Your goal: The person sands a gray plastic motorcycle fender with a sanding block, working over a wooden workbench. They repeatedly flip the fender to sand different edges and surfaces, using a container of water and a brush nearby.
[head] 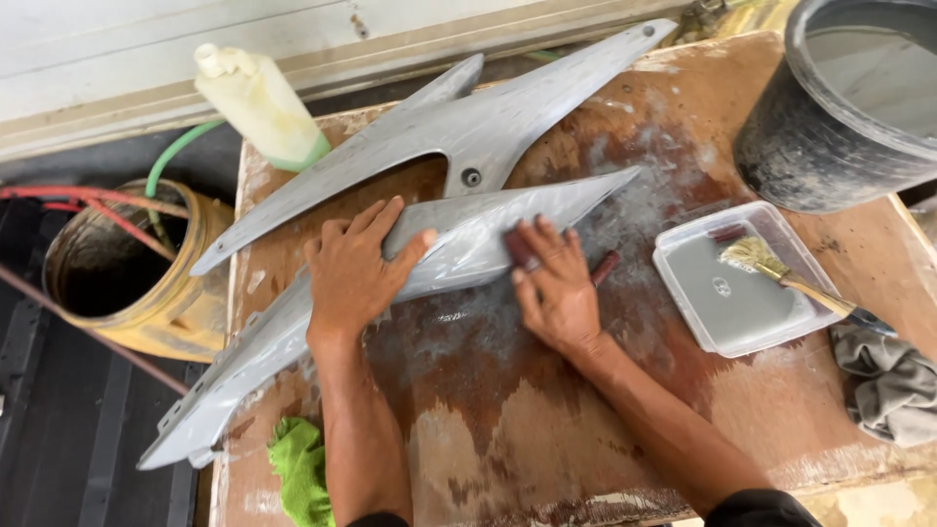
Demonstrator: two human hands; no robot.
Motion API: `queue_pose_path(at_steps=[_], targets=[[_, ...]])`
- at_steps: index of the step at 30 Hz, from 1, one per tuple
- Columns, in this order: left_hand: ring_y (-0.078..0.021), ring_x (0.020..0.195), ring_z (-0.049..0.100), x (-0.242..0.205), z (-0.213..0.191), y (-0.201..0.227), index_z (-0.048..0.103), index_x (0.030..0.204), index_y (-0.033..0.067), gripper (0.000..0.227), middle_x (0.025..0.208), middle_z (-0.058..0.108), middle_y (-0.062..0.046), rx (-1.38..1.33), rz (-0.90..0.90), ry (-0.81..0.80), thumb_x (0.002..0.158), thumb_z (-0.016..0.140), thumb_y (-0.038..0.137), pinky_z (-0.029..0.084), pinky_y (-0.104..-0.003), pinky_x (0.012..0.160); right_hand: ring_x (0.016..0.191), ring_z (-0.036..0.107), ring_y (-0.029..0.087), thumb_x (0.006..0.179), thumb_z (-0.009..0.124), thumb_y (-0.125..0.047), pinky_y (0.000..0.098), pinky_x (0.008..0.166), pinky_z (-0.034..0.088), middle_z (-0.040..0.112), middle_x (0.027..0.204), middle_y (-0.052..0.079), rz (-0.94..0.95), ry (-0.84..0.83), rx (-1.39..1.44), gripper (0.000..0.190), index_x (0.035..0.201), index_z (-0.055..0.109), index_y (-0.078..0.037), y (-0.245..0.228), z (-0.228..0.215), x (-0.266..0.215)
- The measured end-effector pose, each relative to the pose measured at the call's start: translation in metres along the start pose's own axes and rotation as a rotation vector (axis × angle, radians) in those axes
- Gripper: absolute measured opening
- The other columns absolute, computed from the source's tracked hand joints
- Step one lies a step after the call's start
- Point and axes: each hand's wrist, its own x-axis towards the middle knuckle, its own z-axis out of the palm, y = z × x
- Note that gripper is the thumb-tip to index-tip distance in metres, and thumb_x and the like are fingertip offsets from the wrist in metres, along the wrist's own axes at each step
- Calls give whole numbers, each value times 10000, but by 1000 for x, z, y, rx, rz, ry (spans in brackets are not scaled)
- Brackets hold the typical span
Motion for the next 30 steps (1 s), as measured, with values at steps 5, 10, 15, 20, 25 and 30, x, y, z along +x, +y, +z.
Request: queue_pose_path(at_steps=[5, 10, 15, 20, 25, 30], targets=[[-359, 1258, 528, 1, -1, 0, 580, 1471, 217, 872, 1448, 605, -59, 26, 24, -35, 823, 574, 801, 366, -556, 1055, 1383, 547, 326, 1035, 569, -247, 474, 1214, 268, 622, 1452, 93, 48, 10, -4, 302, 1263, 722, -122, 0, -12, 12], [-336, 1221, 541, 7, 5, -8, 572, 1479, 233, 950, 1419, 621, -41, 39, 29, -25, 753, 620, 845, 395, -518, 1007, 1381, 535, 333, 1058, 541, -187, 475, 1179, 332, 599, 1466, 99, 165, 57, 12, 318, 1332, 681, -104, 13, -11, 20], [-335, 1206, 545, 6, 11, -13, 568, 1476, 221, 982, 1399, 630, -50, 60, 55, 2, 731, 641, 857, 400, -506, 990, 1415, 509, 325, 1052, 533, -289, 463, 1232, 245, 584, 1493, 88, 25, -1, 14, 346, 1325, 696, -154, 1, 1, 19], [-332, 1198, 547, 5, 8, -12, 569, 1475, 212, 971, 1387, 634, -58, 31, 60, 3, 750, 639, 854, 415, -493, 968, 1401, 500, 349, 1056, 548, -197, 482, 1192, 317, 555, 1508, 125, 107, 37, -32, 354, 1384, 652, -112, 20, -4, 20], [-319, 1202, 541, 5, 10, -12, 568, 1470, 233, 971, 1393, 627, -36, 33, 56, -8, 729, 649, 855, 424, -470, 961, 1425, 480, 353, 1047, 547, -290, 518, 1210, 283, 563, 1508, 106, 56, -7, 11, 343, 1323, 701, -158, 0, 11, 19], [-316, 1192, 542, 5, 9, -11, 570, 1473, 234, 964, 1389, 628, -31, 24, 56, 1, 732, 657, 846, 437, -462, 945, 1413, 484, 346, 1038, 575, -173, 507, 1186, 313, 538, 1526, 113, 144, 31, -63, 369, 1394, 646, -110, 35, 11, 14]])
